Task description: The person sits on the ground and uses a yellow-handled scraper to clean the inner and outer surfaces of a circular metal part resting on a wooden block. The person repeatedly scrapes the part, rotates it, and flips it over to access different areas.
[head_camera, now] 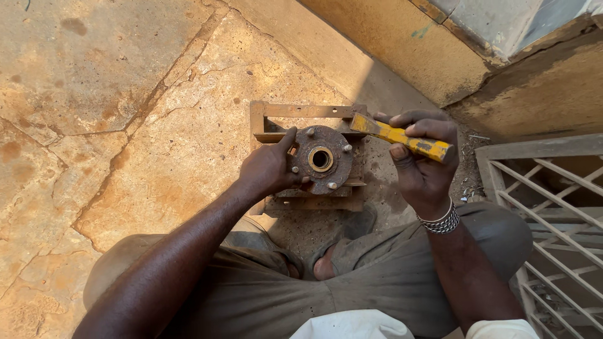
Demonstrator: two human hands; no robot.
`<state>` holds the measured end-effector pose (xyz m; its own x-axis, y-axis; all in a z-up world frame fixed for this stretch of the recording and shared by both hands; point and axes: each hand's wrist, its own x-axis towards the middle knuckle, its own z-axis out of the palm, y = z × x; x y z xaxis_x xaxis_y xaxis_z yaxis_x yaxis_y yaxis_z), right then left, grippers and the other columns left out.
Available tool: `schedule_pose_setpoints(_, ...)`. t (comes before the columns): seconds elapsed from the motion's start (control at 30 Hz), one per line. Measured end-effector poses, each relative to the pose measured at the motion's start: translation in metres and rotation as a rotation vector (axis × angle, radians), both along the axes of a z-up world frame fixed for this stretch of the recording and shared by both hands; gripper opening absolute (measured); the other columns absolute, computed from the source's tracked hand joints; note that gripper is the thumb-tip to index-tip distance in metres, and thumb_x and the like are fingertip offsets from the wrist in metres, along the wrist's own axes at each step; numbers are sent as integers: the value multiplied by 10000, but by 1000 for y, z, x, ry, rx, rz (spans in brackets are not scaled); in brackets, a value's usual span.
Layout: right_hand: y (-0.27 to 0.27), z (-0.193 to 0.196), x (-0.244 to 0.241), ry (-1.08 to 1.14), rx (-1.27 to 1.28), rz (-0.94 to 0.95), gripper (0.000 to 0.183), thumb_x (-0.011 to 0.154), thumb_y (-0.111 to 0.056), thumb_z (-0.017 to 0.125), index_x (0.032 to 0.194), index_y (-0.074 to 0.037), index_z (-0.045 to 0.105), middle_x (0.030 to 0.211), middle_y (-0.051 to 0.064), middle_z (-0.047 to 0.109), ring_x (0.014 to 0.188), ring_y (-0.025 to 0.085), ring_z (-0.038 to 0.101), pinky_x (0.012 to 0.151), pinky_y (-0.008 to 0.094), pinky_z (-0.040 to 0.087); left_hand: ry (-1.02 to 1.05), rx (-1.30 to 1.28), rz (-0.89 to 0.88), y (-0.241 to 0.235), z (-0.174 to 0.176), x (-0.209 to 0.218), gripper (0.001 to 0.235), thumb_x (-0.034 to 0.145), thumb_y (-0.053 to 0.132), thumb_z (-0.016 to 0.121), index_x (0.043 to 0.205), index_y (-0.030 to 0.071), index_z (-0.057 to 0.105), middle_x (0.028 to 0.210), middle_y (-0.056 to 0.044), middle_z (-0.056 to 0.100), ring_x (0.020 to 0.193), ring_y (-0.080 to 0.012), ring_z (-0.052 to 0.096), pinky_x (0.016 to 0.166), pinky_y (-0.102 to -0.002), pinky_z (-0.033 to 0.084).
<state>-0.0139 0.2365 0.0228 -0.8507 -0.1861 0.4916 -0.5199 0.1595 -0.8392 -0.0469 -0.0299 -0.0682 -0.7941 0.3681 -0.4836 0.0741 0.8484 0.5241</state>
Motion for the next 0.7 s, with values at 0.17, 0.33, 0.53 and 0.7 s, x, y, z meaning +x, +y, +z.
schedule_pose_setpoints(0.17,-7,-13,20,113,388,4,248,962,-23,719,1133,-64,544,1214,169,665,1219,364,700,1026,452,632,25,4,-27,-1,3,2,1245,738,580,864,1622,72,149,1054,-114,769,993,-296,730,862,-443,598)
schedule_pose_setpoints(0.33,-8,-29,26,74,269,-26,294,966,-1,751,1156,-75,539,1232,138,704,1252,319,707,1072,432,635,30,22,-21,-1,-3,-1,1252,734,586,853,1613,68,129,1201,-101,719,998,-291,727,850,-446,606)
schedule_pose_setpoints(0.53,-4,-33,33,-55,421,-60,259,909,73,698,1117,-55,611,1200,165,750,1190,313,734,1019,418,619,72,41,-36,-1,-5,3,1226,754,574,851,1615,67,140,1191,-118,730,1017,-298,727,904,-454,593)
schedule_pose_setpoints(0.7,-10,-35,25,91,209,-41,263,967,41,713,1152,-62,556,1280,155,692,1301,301,674,1126,430,598,47,23,0,-1,-9,7,1197,752,581,854,1609,98,170,1159,-122,744,1031,-301,719,922,-464,580)
